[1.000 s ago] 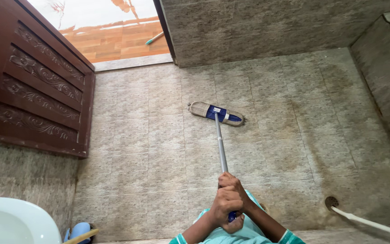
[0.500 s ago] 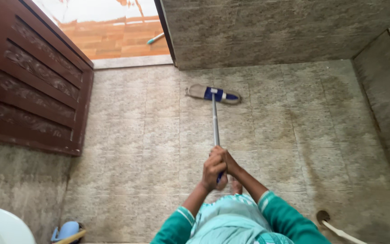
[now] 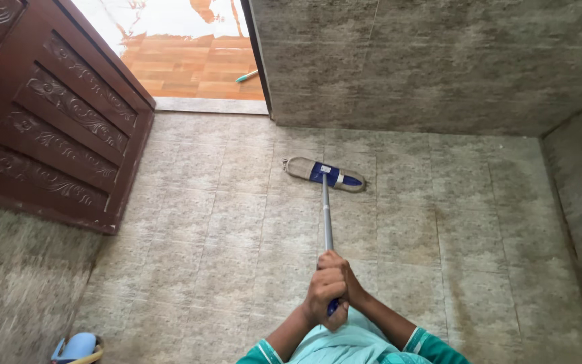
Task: The person mops a tiled floor in a bathroom using a flat mop, moving the mop head across various sections of the floor and near bathroom fixtures.
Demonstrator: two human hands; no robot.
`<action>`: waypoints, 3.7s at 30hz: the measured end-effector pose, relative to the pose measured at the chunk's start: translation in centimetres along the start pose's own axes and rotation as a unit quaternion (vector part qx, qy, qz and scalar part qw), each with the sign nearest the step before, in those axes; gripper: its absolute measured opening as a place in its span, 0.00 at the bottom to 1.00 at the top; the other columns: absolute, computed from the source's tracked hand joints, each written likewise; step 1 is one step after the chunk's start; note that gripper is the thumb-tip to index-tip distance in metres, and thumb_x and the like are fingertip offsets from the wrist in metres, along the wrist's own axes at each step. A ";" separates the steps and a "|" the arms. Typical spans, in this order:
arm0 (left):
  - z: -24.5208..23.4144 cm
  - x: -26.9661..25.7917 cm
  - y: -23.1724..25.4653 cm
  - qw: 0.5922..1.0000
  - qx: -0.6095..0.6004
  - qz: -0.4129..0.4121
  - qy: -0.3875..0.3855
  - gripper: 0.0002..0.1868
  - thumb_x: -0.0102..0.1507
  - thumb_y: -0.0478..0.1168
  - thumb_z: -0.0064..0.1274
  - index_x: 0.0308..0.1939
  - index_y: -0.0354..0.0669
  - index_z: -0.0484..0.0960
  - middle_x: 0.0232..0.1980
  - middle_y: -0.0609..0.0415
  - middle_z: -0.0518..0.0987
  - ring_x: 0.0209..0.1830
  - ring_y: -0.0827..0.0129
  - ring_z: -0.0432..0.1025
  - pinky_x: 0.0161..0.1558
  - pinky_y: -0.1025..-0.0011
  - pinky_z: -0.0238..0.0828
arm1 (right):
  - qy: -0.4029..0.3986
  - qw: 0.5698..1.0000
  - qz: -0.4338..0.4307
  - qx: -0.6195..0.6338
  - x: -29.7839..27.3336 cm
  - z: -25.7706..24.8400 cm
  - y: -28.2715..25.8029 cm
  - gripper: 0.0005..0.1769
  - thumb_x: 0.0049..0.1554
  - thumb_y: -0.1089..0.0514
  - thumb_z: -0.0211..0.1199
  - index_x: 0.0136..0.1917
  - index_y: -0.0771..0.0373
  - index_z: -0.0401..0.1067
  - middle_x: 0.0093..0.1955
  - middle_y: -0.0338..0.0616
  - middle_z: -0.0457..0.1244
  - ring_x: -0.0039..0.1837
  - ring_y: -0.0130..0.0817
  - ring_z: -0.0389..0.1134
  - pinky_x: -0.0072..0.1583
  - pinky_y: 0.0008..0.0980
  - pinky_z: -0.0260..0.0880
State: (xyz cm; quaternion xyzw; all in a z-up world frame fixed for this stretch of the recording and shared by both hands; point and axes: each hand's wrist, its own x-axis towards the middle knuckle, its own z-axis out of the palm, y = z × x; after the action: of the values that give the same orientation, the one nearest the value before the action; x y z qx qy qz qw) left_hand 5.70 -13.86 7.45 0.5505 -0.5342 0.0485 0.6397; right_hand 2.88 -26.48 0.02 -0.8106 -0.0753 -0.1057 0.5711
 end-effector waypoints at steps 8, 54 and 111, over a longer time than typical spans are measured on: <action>3.7 -0.8 -6.3 0.997 0.079 -0.012 -0.009 0.09 0.48 0.35 0.52 0.24 0.40 0.66 0.28 0.48 0.66 0.28 0.53 0.66 0.33 0.58 0.63 | 0.014 0.997 -0.048 -0.054 1.0 -2.6 7.6 0.14 0.48 0.52 0.59 0.32 0.65 0.63 0.34 0.45 0.56 0.44 0.42 0.61 0.46 0.39 0.63; 6.9 1.1 -5.6 0.991 0.078 -0.074 -0.079 0.07 0.46 0.37 0.52 0.25 0.45 0.71 0.27 0.50 0.73 0.29 0.53 0.70 0.36 0.59 0.67 | -0.011 0.996 -0.075 -0.036 0.4 -7.2 5.7 0.13 0.46 0.55 0.64 0.32 0.65 0.65 0.35 0.44 0.61 0.46 0.41 0.64 0.51 0.39 0.66; -0.4 -3.3 -1.2 0.971 0.032 -0.106 -0.212 0.11 0.58 0.44 0.56 0.29 0.46 0.71 0.28 0.53 0.73 0.32 0.56 0.72 0.41 0.62 0.66 | -0.016 0.999 0.018 -0.048 -0.5 1.2 2.9 0.13 0.45 0.53 0.61 0.32 0.65 0.65 0.34 0.45 0.60 0.44 0.42 0.63 0.47 0.38 0.66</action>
State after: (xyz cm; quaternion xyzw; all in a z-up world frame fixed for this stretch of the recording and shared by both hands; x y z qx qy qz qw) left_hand 5.36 -12.29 4.27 0.6222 -0.5942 -0.1200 0.4953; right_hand 3.20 -26.27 -3.14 -0.8398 -0.0644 -0.0860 0.5321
